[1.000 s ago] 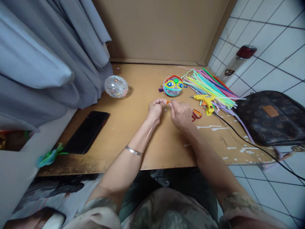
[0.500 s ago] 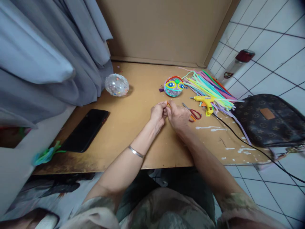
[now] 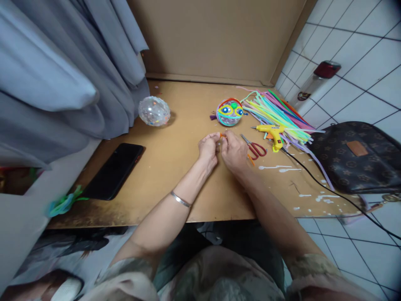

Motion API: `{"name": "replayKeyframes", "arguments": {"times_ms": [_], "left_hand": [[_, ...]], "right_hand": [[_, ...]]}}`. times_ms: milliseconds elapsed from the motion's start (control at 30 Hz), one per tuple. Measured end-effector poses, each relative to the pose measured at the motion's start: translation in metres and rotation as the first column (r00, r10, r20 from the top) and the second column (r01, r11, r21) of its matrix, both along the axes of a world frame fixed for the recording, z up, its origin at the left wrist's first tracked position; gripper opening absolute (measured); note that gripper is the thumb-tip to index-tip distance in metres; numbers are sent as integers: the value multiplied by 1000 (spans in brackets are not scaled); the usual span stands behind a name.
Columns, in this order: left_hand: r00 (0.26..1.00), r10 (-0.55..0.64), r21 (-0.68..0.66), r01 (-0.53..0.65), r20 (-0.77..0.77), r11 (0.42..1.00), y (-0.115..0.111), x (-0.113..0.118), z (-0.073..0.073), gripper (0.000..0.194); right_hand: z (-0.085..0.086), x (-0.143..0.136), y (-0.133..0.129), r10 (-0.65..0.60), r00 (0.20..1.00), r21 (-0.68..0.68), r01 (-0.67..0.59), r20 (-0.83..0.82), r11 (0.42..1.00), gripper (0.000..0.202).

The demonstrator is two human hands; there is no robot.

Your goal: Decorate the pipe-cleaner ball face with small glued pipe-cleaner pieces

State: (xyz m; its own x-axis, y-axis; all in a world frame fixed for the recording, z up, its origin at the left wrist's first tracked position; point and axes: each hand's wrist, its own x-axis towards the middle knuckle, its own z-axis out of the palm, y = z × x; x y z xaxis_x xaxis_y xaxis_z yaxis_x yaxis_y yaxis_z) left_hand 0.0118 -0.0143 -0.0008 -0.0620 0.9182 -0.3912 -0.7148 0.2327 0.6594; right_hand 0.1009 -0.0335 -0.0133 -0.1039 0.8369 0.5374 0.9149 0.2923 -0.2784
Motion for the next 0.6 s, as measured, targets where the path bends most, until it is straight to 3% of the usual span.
{"name": "replayKeyframes", "arguments": {"times_ms": [67,167,367,500,600], "left_hand": [[998,55,-12,-55,-30,998,-4,3,7,25],[999,45,-61,-45,-11,997,-8,6,13,31],[999,-40,-89,42,28,995,-7,5,7,30],[987,-154,-64,157,52,986,-4,2,6,25],[972,-231,-58,233,28,971,-1,-3,8,21]], "right_hand": [[1,-2,-2,-17,1000,-34,17,15,999,31],[1,-3,-3,-10,999,-47,12,39,999,29],[6,0,-3,-38,999,-107,40,23,993,22],[8,10,1,-60,990,-126,44,-131,991,17],[4,21,11,39,940,-117,-84,-339,990,18]]}}
